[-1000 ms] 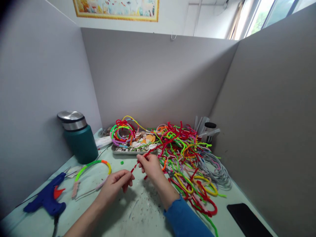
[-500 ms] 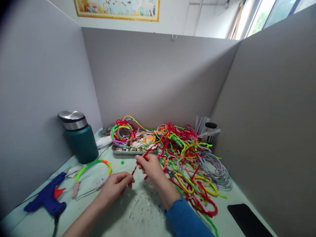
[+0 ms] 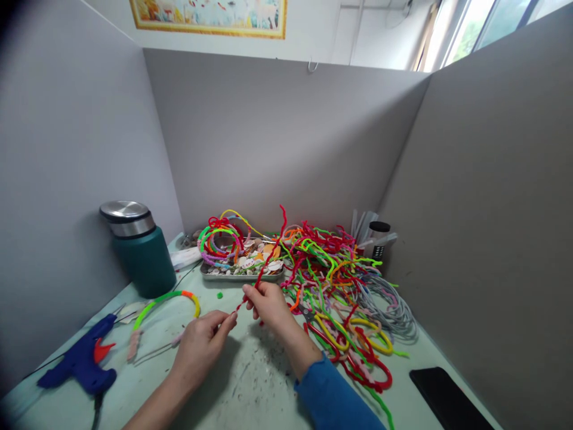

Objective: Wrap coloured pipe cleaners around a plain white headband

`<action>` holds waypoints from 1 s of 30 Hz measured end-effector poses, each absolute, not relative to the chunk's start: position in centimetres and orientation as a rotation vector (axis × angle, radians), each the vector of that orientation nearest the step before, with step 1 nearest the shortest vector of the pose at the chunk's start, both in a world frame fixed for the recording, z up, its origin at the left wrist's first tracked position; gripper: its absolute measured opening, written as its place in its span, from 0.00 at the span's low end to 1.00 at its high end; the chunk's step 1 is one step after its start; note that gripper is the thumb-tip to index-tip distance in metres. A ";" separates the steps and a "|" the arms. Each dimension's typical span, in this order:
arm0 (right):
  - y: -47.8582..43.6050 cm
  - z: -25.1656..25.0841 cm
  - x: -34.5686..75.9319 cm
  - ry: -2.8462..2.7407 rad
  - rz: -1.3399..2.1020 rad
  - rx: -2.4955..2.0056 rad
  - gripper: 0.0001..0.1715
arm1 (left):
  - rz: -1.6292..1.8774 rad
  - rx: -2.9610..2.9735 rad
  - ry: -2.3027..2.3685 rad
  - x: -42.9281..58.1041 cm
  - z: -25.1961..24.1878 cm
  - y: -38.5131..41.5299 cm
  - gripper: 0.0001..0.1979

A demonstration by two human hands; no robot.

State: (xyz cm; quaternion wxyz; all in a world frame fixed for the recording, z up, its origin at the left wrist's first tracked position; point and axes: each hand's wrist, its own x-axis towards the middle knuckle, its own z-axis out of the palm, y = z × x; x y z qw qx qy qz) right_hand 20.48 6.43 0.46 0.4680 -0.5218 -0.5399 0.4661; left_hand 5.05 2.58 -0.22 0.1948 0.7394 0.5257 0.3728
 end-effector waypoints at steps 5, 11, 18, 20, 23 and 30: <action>6.6 0.7 20.9 -1.298 1.105 -1.227 0.21 | 0.917 1.791 1.309 5.2 -0.2 2.8 0.19; 6.4 1.5 21.1 -1.147 1.231 -1.165 0.23 | 0.888 1.223 0.985 5.1 0.1 3.0 0.20; 5.6 2.7 20.9 -1.089 1.370 -0.988 0.22 | 0.760 1.249 1.063 4.9 -0.3 3.2 0.19; 5.7 2.4 20.8 -1.164 1.274 -1.045 0.22 | 0.888 1.531 1.282 4.8 -0.4 3.3 0.18; 6.0 1.6 20.5 -1.234 1.182 -1.121 0.22 | 1.177 1.990 1.478 4.7 -0.3 3.2 0.18; 5.3 0.9 19.0 -1.379 1.215 -1.094 0.18 | 1.198 2.177 1.427 5.1 -0.2 2.3 0.11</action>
